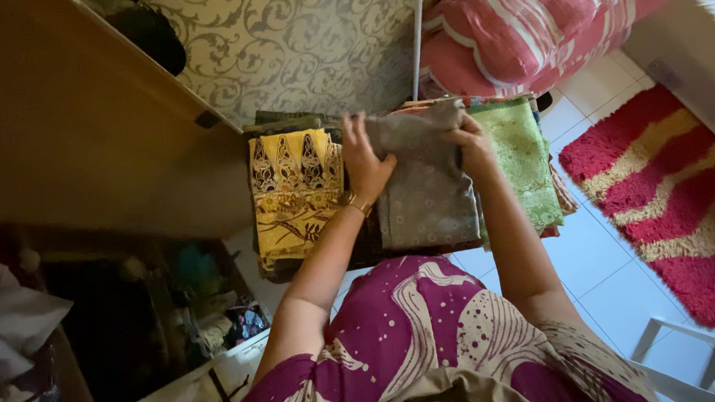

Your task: The person organizes folded clothes by removing items from a shelf, sorting through a stack of patterned textiles on a table, and then placing them back onto the shelf.

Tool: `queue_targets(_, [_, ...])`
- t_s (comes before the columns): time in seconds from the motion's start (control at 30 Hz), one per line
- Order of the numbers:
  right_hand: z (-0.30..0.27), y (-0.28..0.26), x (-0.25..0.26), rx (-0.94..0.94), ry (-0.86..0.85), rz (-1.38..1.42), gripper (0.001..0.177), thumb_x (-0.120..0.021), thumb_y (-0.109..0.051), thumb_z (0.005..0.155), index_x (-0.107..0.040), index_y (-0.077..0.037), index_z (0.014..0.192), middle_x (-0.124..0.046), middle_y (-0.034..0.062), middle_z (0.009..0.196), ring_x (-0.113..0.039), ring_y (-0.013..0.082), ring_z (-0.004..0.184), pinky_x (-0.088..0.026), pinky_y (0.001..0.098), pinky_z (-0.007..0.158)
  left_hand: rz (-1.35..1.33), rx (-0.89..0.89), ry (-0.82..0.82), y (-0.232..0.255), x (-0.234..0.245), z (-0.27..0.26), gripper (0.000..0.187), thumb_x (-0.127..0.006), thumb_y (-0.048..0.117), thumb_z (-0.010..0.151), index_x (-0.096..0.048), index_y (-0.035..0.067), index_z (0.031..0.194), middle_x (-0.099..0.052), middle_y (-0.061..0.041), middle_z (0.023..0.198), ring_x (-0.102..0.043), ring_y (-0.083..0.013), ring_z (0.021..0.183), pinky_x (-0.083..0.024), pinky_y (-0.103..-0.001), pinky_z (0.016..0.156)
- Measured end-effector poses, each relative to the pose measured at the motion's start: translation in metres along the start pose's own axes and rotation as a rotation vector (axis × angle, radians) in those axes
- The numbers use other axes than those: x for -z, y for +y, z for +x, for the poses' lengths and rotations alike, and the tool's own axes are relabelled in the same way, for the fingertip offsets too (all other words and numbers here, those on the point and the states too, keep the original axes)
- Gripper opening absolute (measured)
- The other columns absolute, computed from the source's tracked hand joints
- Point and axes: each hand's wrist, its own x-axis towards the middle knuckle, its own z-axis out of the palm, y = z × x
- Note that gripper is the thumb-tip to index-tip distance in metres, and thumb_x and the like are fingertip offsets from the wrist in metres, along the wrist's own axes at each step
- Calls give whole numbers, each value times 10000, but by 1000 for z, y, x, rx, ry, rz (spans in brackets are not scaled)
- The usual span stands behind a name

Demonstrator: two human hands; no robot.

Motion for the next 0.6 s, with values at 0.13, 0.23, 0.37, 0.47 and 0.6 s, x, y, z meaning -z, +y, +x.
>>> queue_targets(0.13, [-13, -18, -15, 181, -298, -191, 174, -676, -9, 871, -652, 28, 1039, -611, 107, 1177, -569, 186, 1111, -477, 342, 1006, -73, -275, -320, 12, 13, 41, 1154, -950, 350, 562, -337, 41, 1489, -557, -172, 1363, -512, -392, 1293, -368, -587, 1029])
queue_targets(0.23, [-40, -65, -52, 383, -300, -557, 402, -724, -75, 819, -620, 26, 1193, -604, 147, 1306, -569, 230, 1207, -457, 377, 1035, -179, -283, -597, -2, -2, 64, 609, -776, 204, 748, -612, 100, 1325, -727, -150, 1198, -673, -337, 1165, -515, -487, 988])
queue_targets(0.37, [-85, -109, -102, 789, 111, -1076, 428, -717, -141, 920, -569, -10, 1300, -584, 216, 1380, -542, 361, 1293, -470, 459, 1094, -218, -239, -526, 12, 2, 87, 277, -675, 95, 856, -759, 73, 1119, -722, -215, 997, -713, -380, 956, -567, -448, 810])
queue_targets(0.47, [-111, -97, -125, 976, 261, -1232, 431, -697, -171, 917, -561, -20, 1298, -550, 255, 1260, -520, 414, 1196, -453, 529, 1036, -227, -325, -406, 48, 29, 117, 371, -631, 28, 781, -767, 102, 1118, -754, -164, 1062, -725, -355, 989, -581, -423, 865])
queue_targets(0.6, [-110, -54, -130, 1130, 23, -1192, 287, -665, -163, 928, -590, -74, 1191, -630, 146, 1172, -615, 312, 1071, -491, 483, 929, -283, -452, -278, 108, 68, 142, 364, -578, -22, 826, -748, 86, 1129, -768, -133, 1103, -737, -324, 998, -579, -401, 870])
